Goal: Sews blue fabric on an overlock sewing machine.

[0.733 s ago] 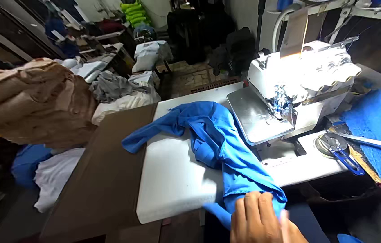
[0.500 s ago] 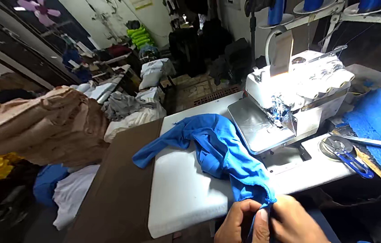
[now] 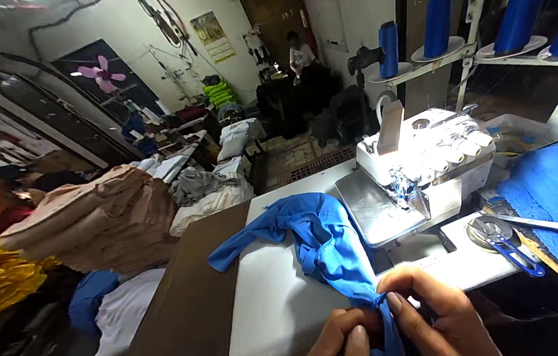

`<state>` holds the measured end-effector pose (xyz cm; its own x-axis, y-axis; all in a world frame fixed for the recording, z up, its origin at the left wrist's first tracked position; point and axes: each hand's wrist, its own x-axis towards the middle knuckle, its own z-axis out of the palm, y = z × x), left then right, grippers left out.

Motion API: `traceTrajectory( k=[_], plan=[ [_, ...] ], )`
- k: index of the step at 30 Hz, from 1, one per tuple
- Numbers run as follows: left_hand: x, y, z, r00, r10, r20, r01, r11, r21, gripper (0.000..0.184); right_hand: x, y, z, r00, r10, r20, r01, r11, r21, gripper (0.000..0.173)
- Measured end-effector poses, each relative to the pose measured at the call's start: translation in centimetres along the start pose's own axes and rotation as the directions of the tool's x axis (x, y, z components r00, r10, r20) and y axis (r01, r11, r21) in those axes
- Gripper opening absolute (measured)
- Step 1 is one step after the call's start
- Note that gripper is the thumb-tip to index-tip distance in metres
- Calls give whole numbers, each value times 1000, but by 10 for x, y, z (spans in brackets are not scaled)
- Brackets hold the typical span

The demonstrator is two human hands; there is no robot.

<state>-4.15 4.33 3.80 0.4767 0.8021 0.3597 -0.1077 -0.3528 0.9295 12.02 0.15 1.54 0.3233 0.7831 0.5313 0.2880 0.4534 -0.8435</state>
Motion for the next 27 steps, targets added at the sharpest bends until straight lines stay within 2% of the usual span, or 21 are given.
traceTrajectory(
  k=[2,4,8,10,13,16,18,22,27],
  plan=[
    [-3,-13,6,998,-15,-63,18,998,52,19,-2,-1,2,995,90,-31,-85,988,129,21],
    [-4,-29,14,992,60,-110,-44,989,143,31,-3,-3,4,981,182,-67,-160,955,251,17],
    [5,-41,18,981,167,-98,-142,964,225,26,-10,6,9,943,321,-87,-248,853,460,13],
    [16,-42,14,986,157,-49,-149,978,147,14,-13,16,4,943,333,-17,-276,811,516,15],
    [30,-34,5,996,62,63,-62,998,-3,4,-14,24,0,929,371,-12,-296,760,579,15],
    [36,-28,-3,987,-81,141,99,987,-123,7,-14,27,-4,924,381,27,-305,694,652,14],
    [39,-31,-10,974,-119,192,161,962,-220,10,-14,26,-5,918,391,64,-328,660,676,14],
    [43,-33,-19,951,-135,277,216,934,-285,14,-13,26,-8,923,363,127,-353,669,654,16],
    [44,-35,-21,954,-119,274,201,935,-293,14,-10,27,-10,937,315,154,-338,694,636,16]
  ],
)
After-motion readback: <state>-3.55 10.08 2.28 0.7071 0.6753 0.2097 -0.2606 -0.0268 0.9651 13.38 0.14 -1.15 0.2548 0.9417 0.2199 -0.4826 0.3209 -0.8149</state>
